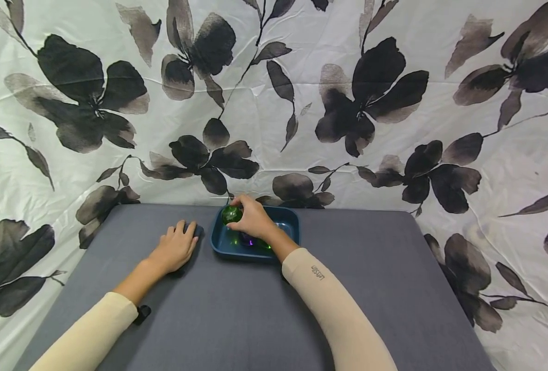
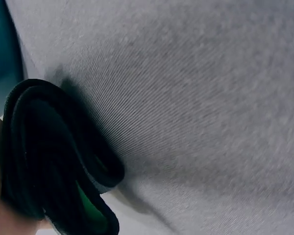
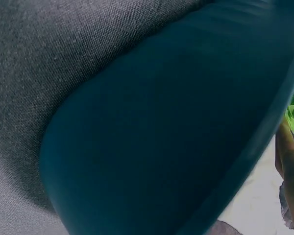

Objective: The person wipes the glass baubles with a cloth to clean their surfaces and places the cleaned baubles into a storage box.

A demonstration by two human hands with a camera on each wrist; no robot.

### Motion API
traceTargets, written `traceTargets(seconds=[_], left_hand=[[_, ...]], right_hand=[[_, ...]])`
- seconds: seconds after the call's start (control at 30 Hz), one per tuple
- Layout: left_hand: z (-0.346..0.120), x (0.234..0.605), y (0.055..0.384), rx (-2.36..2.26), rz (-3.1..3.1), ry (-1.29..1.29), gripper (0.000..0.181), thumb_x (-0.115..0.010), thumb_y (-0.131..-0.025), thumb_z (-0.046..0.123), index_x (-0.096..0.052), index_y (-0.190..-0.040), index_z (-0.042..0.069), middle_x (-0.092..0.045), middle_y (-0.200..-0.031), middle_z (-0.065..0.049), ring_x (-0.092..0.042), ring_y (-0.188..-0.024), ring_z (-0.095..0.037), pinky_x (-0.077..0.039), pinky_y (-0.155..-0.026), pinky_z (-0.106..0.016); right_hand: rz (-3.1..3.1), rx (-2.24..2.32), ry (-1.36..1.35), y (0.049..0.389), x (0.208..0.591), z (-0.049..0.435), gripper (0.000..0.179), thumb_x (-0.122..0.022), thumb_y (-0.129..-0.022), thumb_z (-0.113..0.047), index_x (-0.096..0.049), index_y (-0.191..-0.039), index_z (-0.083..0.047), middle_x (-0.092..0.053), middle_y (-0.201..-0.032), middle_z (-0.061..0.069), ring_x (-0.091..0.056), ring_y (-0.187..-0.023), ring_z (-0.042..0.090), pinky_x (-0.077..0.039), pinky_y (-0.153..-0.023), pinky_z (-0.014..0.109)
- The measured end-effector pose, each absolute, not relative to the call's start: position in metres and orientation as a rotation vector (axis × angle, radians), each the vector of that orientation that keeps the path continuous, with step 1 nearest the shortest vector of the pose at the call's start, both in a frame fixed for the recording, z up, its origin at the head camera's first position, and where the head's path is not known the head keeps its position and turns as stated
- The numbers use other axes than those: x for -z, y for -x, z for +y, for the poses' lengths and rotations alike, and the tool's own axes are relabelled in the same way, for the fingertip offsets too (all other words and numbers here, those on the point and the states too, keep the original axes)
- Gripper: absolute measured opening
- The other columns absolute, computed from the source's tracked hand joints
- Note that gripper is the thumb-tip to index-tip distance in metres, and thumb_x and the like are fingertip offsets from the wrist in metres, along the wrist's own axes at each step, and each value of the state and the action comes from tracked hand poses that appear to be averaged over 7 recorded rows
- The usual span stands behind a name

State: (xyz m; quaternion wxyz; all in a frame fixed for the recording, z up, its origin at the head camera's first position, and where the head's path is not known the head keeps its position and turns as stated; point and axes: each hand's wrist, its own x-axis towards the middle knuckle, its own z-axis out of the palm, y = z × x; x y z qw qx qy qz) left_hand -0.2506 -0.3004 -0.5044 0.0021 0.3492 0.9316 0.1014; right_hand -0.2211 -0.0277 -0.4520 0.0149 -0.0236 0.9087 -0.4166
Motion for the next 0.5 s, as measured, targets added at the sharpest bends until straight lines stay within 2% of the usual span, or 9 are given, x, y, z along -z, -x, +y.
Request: traceTargets(seconds=[0.23, 0.37, 0.5], left_hand=[[-0.303, 0.511, 0.245, -0.356, 2.848, -1.043, 0.053, -0.047, -0.11, 0.029, -0.041, -0.154, 0.0, -0.04, -0.15, -0.037, -0.051, -0.123, -0.06, -0.049, -0.088, -0.071], [-0.303, 0.514, 0.244, -0.393, 2.799, -1.022, 0.056, -0.046, -0.111, 0.029, -0.035, -0.158, 0.0, -0.03, -0.158, -0.038, -0.039, -0.138, -0.06, -0.042, -0.1, -0.073], [-0.305, 0.515, 0.244, -0.404, 2.773, -1.024, 0.059, -0.046, -0.111, 0.03, -0.032, -0.16, 0.0, -0.022, -0.162, -0.037, -0.026, -0.148, -0.058, -0.034, -0.108, -0.074]], right_hand=[[2.837, 1.248, 0.112, 0.222, 0.458, -0.028, 0.055, -0.089, -0.082, -0.023, -0.061, -0.128, -0.013, -0.06, -0.135, 0.008, -0.067, -0.113, 0.029, -0.056, -0.096, 0.044], [2.863, 1.176, 0.143, 0.223, 0.463, -0.028, 0.054, -0.089, -0.081, -0.023, -0.061, -0.127, -0.012, -0.061, -0.13, 0.008, -0.065, -0.11, 0.026, -0.056, -0.093, 0.041], [2.886, 1.121, 0.2, 0.225, 0.465, -0.029, 0.054, -0.09, -0.08, -0.022, -0.063, -0.126, -0.01, -0.062, -0.132, 0.009, -0.061, -0.116, 0.026, -0.054, -0.097, 0.042]])
